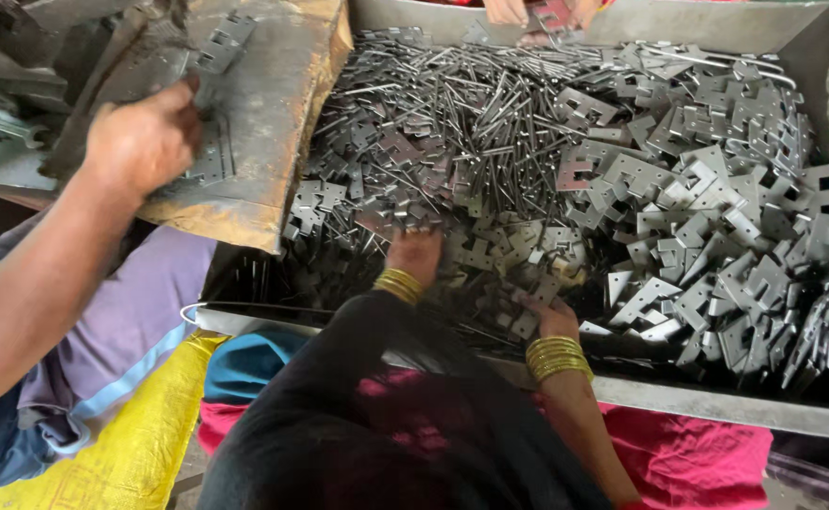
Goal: The person sits on the floor and sorts small metal brackets and pins from a large bin, picking them up by hand and placing them into a separate pile. Another person nearby also sorts similar parts.
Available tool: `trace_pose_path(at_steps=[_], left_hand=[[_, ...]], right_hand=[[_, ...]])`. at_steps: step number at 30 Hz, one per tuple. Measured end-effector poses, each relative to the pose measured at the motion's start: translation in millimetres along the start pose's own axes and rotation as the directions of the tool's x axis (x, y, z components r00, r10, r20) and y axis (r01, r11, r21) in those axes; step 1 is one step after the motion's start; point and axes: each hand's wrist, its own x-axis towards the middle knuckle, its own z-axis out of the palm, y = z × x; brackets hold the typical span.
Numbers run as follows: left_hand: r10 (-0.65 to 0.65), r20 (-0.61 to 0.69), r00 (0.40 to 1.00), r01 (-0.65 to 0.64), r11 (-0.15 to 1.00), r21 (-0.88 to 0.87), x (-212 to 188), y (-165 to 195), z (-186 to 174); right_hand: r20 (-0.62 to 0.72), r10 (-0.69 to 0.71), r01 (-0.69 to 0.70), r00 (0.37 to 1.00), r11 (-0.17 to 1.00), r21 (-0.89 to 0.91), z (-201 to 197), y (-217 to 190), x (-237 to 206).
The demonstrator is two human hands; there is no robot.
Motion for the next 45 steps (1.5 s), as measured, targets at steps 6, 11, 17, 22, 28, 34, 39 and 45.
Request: trace_pose_path(at_steps=[6,11,17,22,28,34,39,45], left_hand=[[-0.008,0.082,0.997,0.035,0.941,-0.336,1.3,18.3,19.6],[-0.153,-0.079,0.985,0.143,0.982,-0.126,8.4,27.6,22.4],[-0.298,-0.137,0.945,0.307,0.95,0.054,-4.8,39.8,33.2],[-0.63,0.027,0.776,0.618,0.751,-0.23,-13.3,38.3,33.7],[-0.473,-0.335,0.815,0.351,0.862,-0.365,-19.8,21.5,19.8],[-0.375,0.166,0.912,0.252,0.191,-0.949,-36.5,60.4,2.4],[-0.527,0.201,0.826,0.478,0.466,-0.744,-35.7,97.1,34.0],[-0.45,0.299,0.842,0.431,0.226,-0.874,-56.2,52.3,65.5]], right_hand=[[0.031,-0.055,0.056,0.998,0.997,-0.056,-6.4,27.4,26.0],[0.021,-0.042,0.042,0.999,0.999,0.027,0.9,27.8,29.7],[0.0,-0.078,0.077,0.997,0.984,0.16,3.0,18.3,20.9],[0.043,-0.033,0.033,0.999,0.999,0.003,12.9,32.6,49.3],[0.094,-0.101,0.113,0.99,0.985,-0.133,40.4,30.4,60.3],[0.138,0.081,-0.092,0.987,0.993,0.071,54.7,20.1,47.6],[0.112,-0.367,0.376,0.924,0.806,-0.457,69.4,34.6,53.8],[0.328,-0.494,0.568,0.805,0.483,-0.666,76.9,4.4,52.6]])
